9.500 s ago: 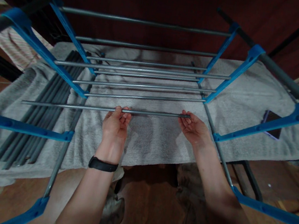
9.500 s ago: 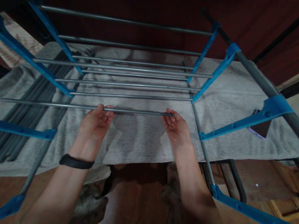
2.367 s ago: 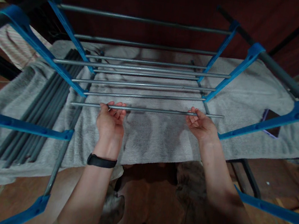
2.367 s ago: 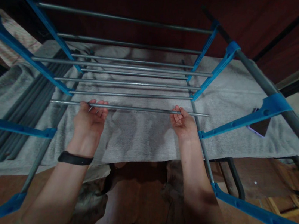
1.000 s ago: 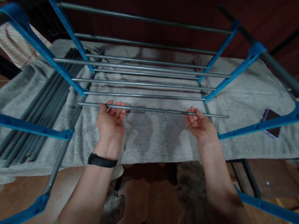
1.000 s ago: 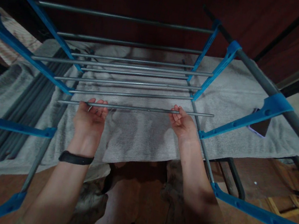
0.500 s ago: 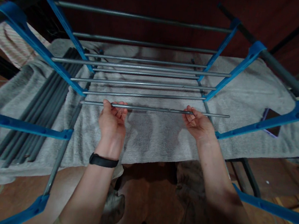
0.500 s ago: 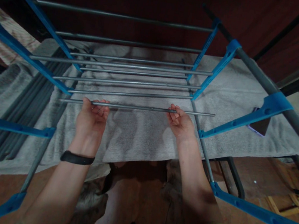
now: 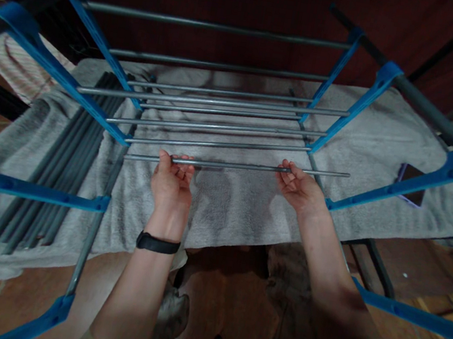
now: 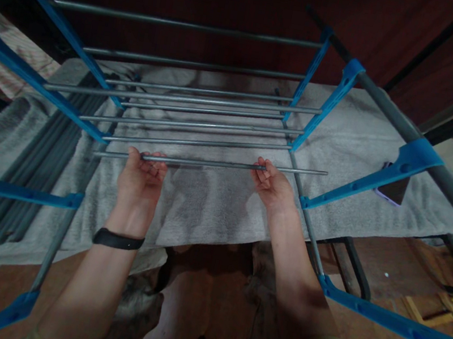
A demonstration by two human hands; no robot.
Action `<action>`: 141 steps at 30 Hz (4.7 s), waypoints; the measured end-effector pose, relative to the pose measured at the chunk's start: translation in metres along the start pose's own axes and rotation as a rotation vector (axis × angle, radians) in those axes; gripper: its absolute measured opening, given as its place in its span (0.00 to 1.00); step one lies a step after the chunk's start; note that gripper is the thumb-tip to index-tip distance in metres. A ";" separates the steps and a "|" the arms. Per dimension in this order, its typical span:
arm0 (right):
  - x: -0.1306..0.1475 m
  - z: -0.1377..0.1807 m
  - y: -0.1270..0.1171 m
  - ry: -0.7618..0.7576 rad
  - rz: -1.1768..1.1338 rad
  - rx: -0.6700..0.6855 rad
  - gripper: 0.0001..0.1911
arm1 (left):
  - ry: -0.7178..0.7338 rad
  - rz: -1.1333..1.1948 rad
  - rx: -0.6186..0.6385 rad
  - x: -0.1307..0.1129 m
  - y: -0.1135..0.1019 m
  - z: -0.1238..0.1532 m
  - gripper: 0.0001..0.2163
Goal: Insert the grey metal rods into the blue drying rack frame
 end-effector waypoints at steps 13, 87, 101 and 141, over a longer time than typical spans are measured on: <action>0.006 -0.002 -0.002 -0.022 -0.003 -0.071 0.09 | -0.013 -0.002 -0.074 -0.010 0.000 0.003 0.19; -0.007 0.003 0.004 -0.079 0.006 0.081 0.10 | -0.042 0.036 -0.080 -0.005 0.002 0.005 0.18; 0.000 -0.001 0.001 -0.110 -0.004 0.070 0.08 | 0.014 -0.002 -0.078 -0.004 -0.005 -0.008 0.20; -0.005 -0.001 0.002 -0.108 -0.011 0.041 0.08 | 0.033 0.051 0.096 -0.004 0.006 0.009 0.15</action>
Point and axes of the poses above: each hand's wrist, its own z-axis away from the middle knuckle, its own y-axis out of the palm, x = y × z, the point moved 1 cm from there along -z, towards the middle knuckle, and after that the axes turned 10 degrees about -y, right-handed, at the moved point
